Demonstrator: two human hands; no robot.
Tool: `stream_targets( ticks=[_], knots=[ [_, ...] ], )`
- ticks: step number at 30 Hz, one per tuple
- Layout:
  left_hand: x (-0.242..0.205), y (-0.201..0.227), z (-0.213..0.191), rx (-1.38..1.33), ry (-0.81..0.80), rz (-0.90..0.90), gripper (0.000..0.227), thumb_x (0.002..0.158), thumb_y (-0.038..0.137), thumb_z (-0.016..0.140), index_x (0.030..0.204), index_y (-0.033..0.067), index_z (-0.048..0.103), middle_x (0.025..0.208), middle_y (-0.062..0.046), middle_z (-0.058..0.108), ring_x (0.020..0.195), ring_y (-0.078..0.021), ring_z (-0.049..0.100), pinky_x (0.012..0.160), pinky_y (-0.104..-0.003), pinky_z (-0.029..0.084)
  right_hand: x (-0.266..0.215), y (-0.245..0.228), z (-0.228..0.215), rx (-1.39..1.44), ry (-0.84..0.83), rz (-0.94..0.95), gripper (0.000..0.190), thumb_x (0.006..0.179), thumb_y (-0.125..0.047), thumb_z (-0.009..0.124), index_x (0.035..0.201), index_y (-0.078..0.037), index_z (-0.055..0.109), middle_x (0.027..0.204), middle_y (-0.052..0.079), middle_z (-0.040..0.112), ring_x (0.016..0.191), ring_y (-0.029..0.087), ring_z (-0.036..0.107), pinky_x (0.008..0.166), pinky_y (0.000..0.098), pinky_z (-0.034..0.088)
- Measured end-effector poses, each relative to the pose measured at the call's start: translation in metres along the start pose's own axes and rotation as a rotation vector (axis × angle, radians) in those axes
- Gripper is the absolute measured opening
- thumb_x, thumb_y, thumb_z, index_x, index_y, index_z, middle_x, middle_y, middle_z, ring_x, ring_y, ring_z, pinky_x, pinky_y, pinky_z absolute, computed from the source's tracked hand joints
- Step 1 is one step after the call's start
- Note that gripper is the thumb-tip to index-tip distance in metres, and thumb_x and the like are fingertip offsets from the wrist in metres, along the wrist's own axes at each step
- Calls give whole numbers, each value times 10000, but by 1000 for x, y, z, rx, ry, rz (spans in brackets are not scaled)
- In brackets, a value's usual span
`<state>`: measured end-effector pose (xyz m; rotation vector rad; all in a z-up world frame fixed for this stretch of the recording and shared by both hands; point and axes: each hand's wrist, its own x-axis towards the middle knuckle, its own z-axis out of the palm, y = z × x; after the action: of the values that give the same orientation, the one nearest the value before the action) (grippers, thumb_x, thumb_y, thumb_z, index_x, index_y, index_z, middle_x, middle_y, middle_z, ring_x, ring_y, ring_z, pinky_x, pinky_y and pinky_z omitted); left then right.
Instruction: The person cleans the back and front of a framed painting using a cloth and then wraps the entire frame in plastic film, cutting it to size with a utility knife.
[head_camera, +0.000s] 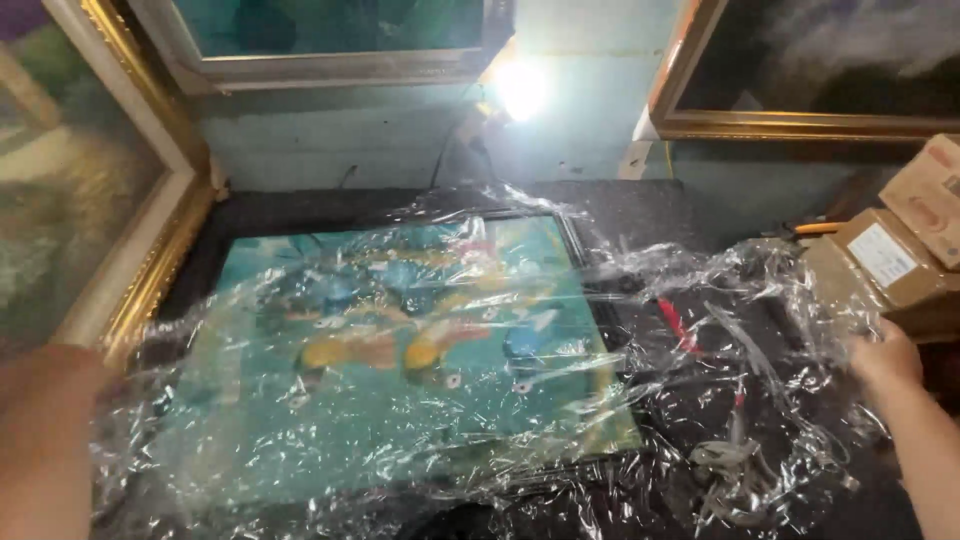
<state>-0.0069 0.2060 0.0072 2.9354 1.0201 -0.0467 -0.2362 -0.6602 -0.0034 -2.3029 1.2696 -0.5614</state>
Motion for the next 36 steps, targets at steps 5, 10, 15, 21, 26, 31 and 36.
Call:
stream_targets(
  ticks=[5, 10, 15, 21, 26, 31, 36],
  knots=[
    [-46, 1, -48, 399, -147, 168, 450, 618, 321, 742, 1043, 180, 700, 1098, -79, 694, 993, -239, 672, 762, -353, 534, -69, -121, -13, 530, -474, 235, 621, 915, -141, 479, 1415, -173, 112, 1428, 128, 125, 1256, 365, 263, 924, 557, 352],
    [-67, 56, -83, -12, -98, 319, 643, 737, 252, 535, 1309, 70, 308, 1239, -189, 475, 1015, -380, 558, 736, -455, 500, -68, -159, 15, 438, -488, 73, 530, 889, -25, 435, 1379, -165, 289, 1258, 177, 399, 1016, 322, 480, 720, 450, 468],
    [-92, 107, -108, -207, -150, 281, 598, 802, 364, 471, 1319, 115, 302, 1144, -157, 519, 963, -378, 541, 692, -472, 457, -78, -198, 3, 371, -488, -22, 558, 874, -28, 352, 1396, -200, 252, 1237, 36, 490, 427, 113, 256, 356, 277, 247],
    [-34, 179, -64, -325, -131, 315, 558, 822, 319, 476, 1304, 96, 305, 1196, -181, 476, 951, -389, 544, 658, -467, 453, 23, -161, 76, 514, -400, -5, 409, 843, 7, 402, 1147, -229, 540, 1112, -41, 559, 695, 136, 472, 594, 306, 409],
    [10, 262, -29, -400, -117, 270, 403, 897, 274, 426, 1269, 147, 338, 1173, -107, 525, 1051, -342, 504, 842, -496, 360, 100, -146, 139, 849, -416, 225, 335, 905, -425, 485, 1169, -230, 418, 1211, -35, 440, 1012, 233, 488, 855, 444, 416],
    [58, 330, 64, -558, -188, 216, 543, 858, 316, 456, 1295, 44, 285, 1273, -178, 400, 1104, -406, 450, 861, -495, 392, 119, -135, 165, 816, -225, 357, 250, 869, -95, 523, 1105, -92, 439, 1109, 96, 494, 829, 174, 591, 717, 241, 518],
    [64, 365, 87, -343, -272, 167, 730, 780, 499, 553, 1309, 87, 263, 1268, -153, 446, 1140, -367, 442, 868, -525, 351, 108, -165, 170, 403, -185, 229, 399, 779, 99, 616, 1133, -55, 515, 1010, 144, 591, 738, 249, 609, 490, 300, 436]
  ],
)
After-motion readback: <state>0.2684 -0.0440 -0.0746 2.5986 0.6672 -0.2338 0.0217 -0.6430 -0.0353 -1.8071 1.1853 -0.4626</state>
